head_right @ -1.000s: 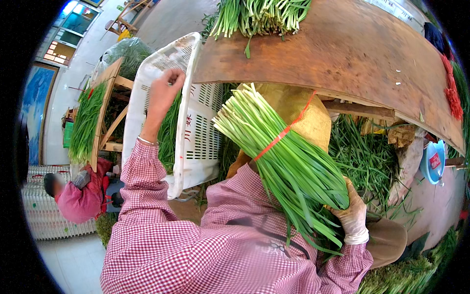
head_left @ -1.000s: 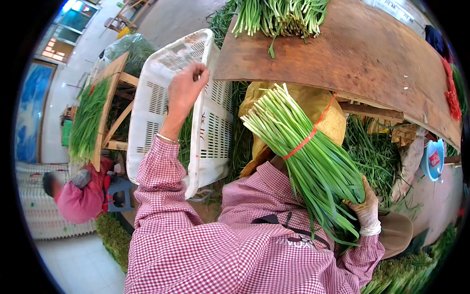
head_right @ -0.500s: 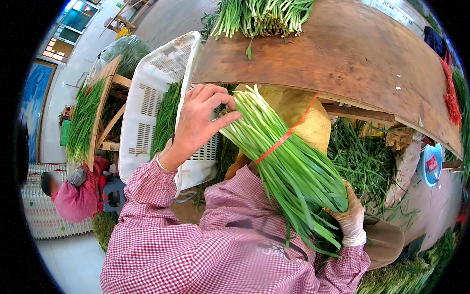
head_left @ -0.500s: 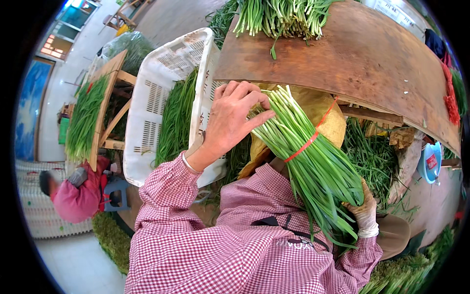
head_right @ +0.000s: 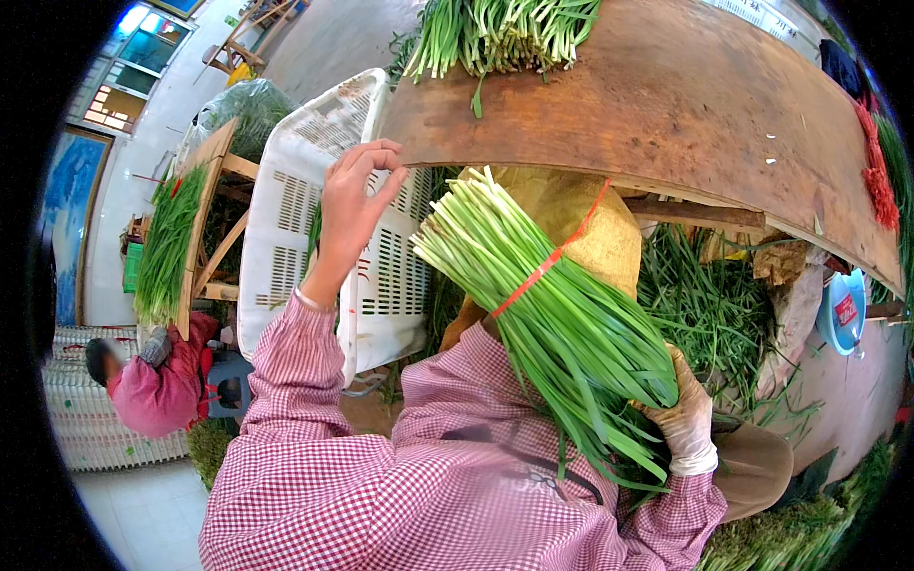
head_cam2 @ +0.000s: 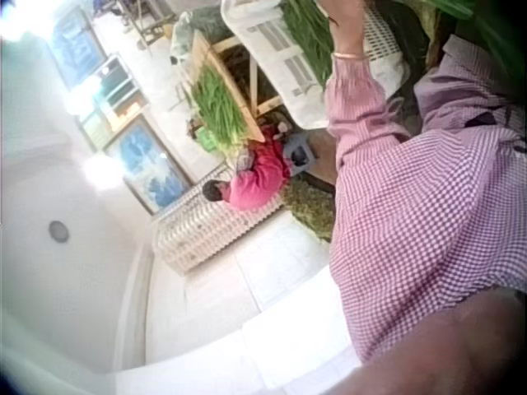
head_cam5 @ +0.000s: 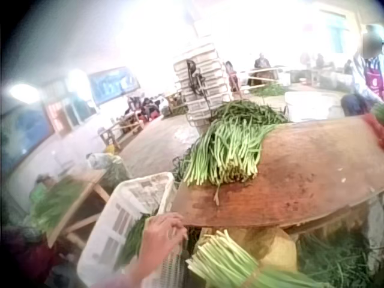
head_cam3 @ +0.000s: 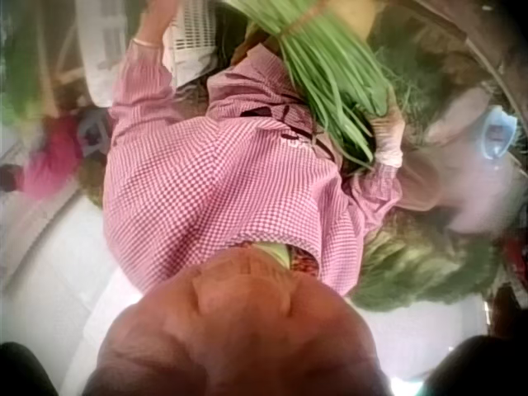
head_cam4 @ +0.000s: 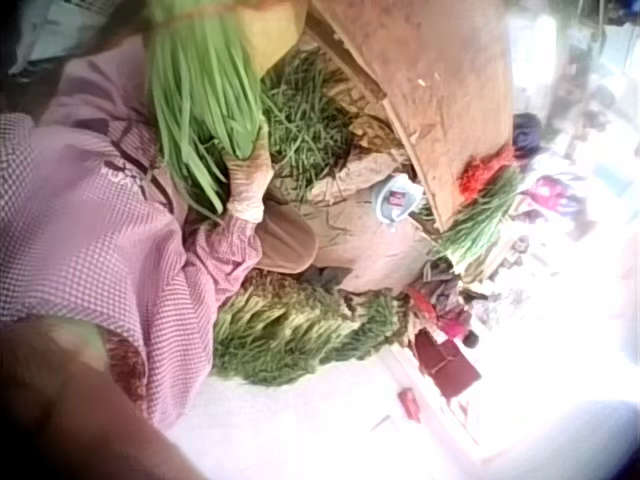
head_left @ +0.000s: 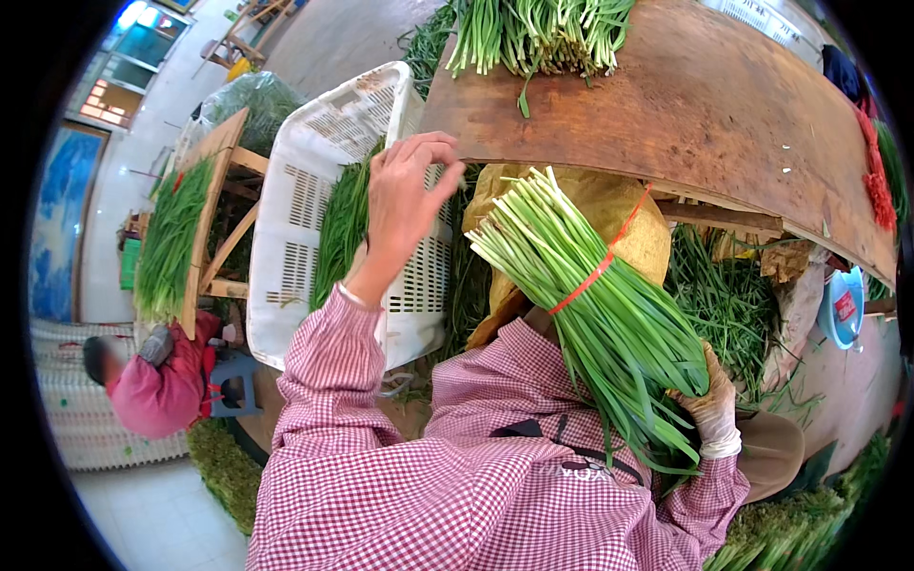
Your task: The person sorts green chives by hand and secures them into bunches using rubber bands on a wooden table.
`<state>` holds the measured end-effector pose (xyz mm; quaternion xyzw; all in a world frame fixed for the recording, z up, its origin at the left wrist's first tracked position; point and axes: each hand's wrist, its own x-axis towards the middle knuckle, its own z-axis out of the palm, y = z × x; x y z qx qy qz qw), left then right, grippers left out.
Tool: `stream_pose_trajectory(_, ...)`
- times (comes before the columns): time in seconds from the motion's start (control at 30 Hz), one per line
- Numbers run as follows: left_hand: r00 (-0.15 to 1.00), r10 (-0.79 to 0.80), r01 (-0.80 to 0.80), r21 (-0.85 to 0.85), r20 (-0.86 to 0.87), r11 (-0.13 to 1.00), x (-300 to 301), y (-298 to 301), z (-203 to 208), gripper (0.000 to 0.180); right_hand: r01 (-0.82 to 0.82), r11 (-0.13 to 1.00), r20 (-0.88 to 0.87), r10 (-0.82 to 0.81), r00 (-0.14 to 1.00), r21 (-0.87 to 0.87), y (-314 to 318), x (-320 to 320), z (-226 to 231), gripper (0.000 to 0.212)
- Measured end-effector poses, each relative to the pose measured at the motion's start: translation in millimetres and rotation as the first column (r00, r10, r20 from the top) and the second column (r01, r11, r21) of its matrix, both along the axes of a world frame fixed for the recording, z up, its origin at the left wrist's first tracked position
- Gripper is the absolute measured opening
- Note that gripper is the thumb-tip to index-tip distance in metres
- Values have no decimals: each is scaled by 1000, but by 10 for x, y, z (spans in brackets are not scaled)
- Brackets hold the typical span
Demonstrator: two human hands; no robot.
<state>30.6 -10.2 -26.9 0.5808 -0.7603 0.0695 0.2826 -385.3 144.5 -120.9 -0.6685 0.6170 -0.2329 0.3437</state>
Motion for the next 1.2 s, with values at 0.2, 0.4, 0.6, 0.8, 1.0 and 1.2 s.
stream_pose_trajectory(0.2, 998, 52, -51, 55, -18, 997, 273, -145, 41, 15, -5, 1000, 12, 5, 1000, 11, -42, 40, 46, 86)
stream_pose_trajectory(0.4, 886, -454, 444, 108, 96, 889, -346, 22, 185, 17, 23, 997, 9, -24, 1000, 71, -26, 12, 89, 86)
stream_pose_trajectory(0.6, 852, -482, 489, 18, 201, 872, -398, 9, 199, 16, 1, 1000, 15, -1, 1000, 4, -48, 29, 89, 82)
stream_pose_trajectory(0.8, 839, -490, 502, 11, 239, 865, -357, -4, 209, 15, -8, 1000, -3, 8, 1000, -8, -56, 53, 95, 82)
stream_pose_trajectory(1.0, 944, -247, 268, -75, 219, 960, 209, -473, 234, 14, 37, 996, 4, -37, 999, 81, -65, 33, 136, 80)
stream_pose_trajectory(1.2, 811, 266, -432, 226, 520, 873, 2807, -1176, 250, 33, -82, 993, 8, 81, 997, 85, -197, 35, 197, 79)
